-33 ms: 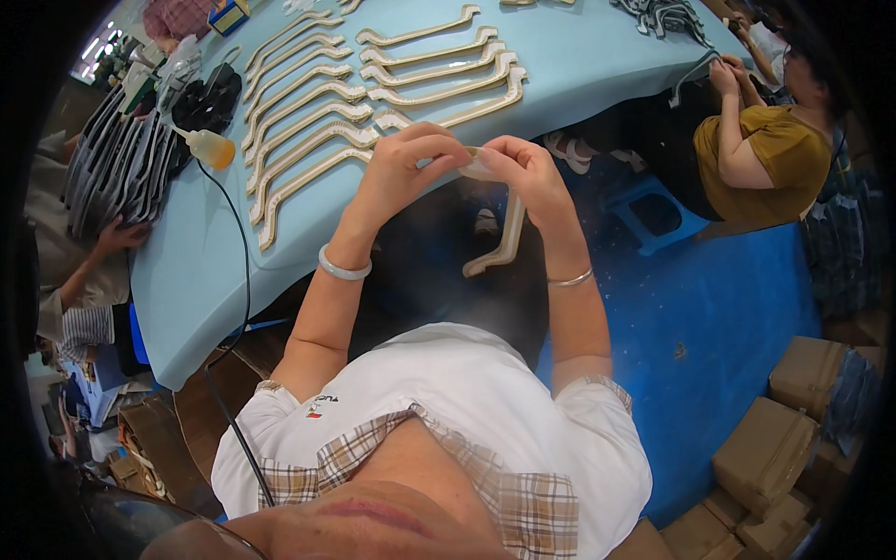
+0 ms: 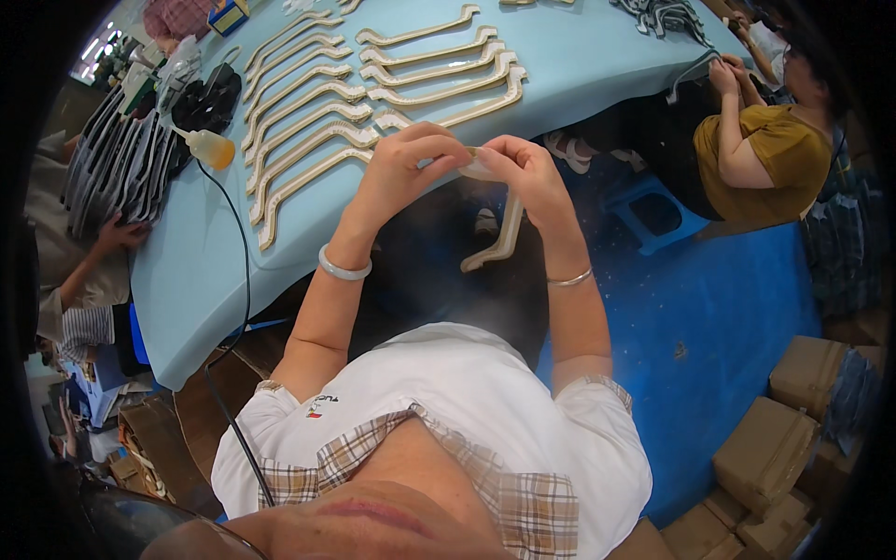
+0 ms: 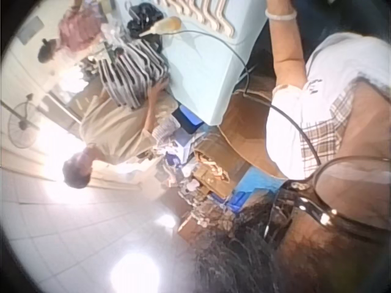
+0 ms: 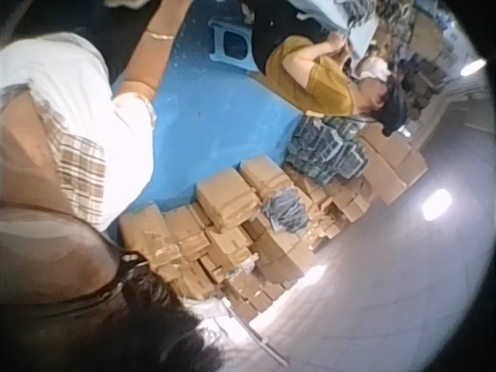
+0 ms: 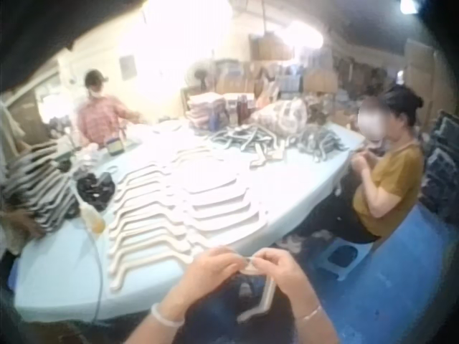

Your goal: The person attaches adhesive patches onto the ends of U-shaped bag frames by hand and places the finished frames into stacks on the table.

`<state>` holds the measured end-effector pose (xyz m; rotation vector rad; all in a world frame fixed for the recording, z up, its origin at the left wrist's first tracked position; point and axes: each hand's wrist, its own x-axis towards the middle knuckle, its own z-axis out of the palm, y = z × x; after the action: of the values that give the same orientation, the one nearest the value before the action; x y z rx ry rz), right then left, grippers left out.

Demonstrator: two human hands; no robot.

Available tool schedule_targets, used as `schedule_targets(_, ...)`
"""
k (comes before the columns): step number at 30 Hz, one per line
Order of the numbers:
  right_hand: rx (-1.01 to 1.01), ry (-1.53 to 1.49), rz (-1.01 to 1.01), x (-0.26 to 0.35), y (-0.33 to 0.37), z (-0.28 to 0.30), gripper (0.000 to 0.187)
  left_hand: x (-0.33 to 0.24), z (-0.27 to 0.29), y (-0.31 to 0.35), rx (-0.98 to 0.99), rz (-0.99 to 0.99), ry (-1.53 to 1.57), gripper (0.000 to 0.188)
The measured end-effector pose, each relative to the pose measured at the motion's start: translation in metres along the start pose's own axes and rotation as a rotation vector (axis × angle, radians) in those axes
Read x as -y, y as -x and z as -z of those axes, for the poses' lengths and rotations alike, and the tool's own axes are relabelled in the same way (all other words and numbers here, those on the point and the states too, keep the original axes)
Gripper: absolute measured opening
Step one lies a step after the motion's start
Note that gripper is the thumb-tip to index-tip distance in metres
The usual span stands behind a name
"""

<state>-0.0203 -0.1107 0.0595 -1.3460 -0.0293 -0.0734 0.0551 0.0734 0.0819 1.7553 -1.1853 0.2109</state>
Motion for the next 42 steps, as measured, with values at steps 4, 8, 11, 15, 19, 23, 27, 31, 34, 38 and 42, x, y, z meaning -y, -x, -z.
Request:
schedule_targets(4,-0.047,0.115,0.022,-0.006,0.0,-0.001,0.013,-0.002,0.0,0.0,0.011,-0.001,-0.026,0.01)
schedule_targets(8,-0.082,0.153,0.054,-0.006,0.002,-0.001,0.012,0.0,0.0,0.001,0.058,-0.01,0.058,0.013)
schedule_targets(11,-0.112,0.17,0.088,-0.001,0.004,-0.007,0.013,-0.001,-0.007,0.003,-0.043,0.26,0.423,0.014)
schedule_targets(15,-0.146,0.214,0.126,0.0,0.005,-0.013,0.014,0.005,-0.012,0.005,0.006,0.298,0.296,0.014)
schedule_targets(19,-0.15,0.309,0.179,0.001,0.004,-0.017,0.014,0.007,-0.019,0.008,-0.038,0.283,0.277,0.014)
schedule_targets(23,-0.066,0.323,0.102,0.005,0.005,-0.013,0.012,0.012,-0.022,0.015,-0.004,0.421,0.506,0.015)
schedule_targets(27,-0.009,0.15,0.107,0.002,0.008,-0.009,0.011,0.009,-0.019,0.017,0.096,0.57,0.831,0.014)
schedule_targets(31,0.01,0.002,0.057,-0.009,0.008,-0.008,0.013,0.013,-0.022,0.021,0.108,0.618,0.913,0.017)
schedule_targets(34,0.014,0.105,0.008,-0.008,0.007,-0.008,0.015,0.014,-0.023,0.023,0.088,0.594,0.739,0.019)
schedule_targets(38,0.02,0.213,0.035,-0.012,0.012,0.001,0.016,0.007,-0.025,0.022,0.159,0.61,0.735,0.022)
schedule_targets(42,-0.068,0.237,0.108,-0.013,0.019,0.003,0.012,0.006,-0.03,0.023,0.104,0.676,1.011,0.023)
